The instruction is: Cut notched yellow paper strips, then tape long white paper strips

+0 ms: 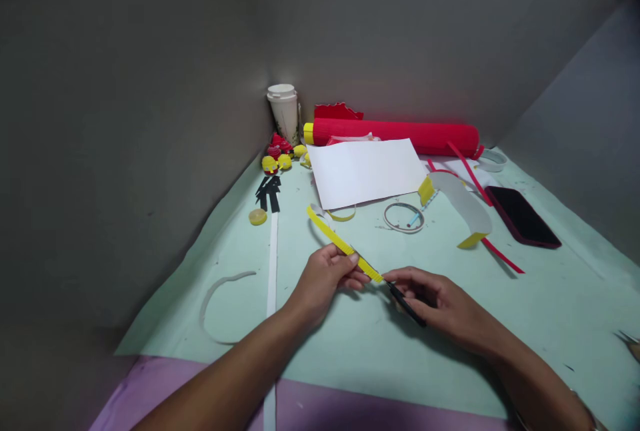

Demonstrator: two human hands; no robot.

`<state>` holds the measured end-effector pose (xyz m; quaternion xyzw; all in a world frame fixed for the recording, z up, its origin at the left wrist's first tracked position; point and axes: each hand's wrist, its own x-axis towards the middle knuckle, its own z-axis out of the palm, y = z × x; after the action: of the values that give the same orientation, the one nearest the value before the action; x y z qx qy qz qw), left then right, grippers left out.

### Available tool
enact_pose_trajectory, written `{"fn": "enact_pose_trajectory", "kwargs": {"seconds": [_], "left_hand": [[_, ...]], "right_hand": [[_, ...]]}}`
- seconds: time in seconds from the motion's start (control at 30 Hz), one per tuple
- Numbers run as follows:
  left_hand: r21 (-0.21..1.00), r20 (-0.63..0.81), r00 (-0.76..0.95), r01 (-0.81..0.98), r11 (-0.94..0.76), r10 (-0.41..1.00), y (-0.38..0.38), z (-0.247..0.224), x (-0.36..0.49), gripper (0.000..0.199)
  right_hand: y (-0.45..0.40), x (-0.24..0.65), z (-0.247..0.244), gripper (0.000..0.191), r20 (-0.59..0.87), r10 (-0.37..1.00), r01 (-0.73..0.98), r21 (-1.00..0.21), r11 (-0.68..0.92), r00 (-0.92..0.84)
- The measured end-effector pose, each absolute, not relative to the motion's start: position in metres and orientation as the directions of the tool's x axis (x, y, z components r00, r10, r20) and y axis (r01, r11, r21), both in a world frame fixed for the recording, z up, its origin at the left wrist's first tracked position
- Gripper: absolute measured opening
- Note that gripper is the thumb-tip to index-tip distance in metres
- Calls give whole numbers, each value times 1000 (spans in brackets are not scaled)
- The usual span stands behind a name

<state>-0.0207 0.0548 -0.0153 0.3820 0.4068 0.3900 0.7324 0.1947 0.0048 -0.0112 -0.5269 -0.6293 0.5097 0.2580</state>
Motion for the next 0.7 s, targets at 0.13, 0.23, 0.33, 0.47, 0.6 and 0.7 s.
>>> {"fn": "enact_pose_trajectory", "kwargs": {"seconds": [0.13,0.23,0.33,0.47,0.6,0.7], "left_hand": [[884,-288,410,-234,405,865,54,-19,-21,23],[886,-289,441,-212,412,850,55,-21,-21,25],[888,-291,439,-206,410,850,55,-22,-21,24],[890,-290,430,-207,406,855,55,-21,-21,24],[893,-280,422,-215,396,862,55,-20,-21,25],[896,-265,422,-225,384,867,54,-20,-20,25]], "right_hand": [[5,193,-8,33,-223,928,403,-911,-89,-300],[5,193,-8,34,-217,933,399,-913,-88,-288],[5,194,-10,34,-216,932,387,-917,-91,-292],[5,195,-14,36,-232,923,367,-924,-110,-306],[5,196,-15,37,-224,924,374,-922,-98,-311],[6,197,-14,38,-214,925,383,-920,-83,-314]]}}
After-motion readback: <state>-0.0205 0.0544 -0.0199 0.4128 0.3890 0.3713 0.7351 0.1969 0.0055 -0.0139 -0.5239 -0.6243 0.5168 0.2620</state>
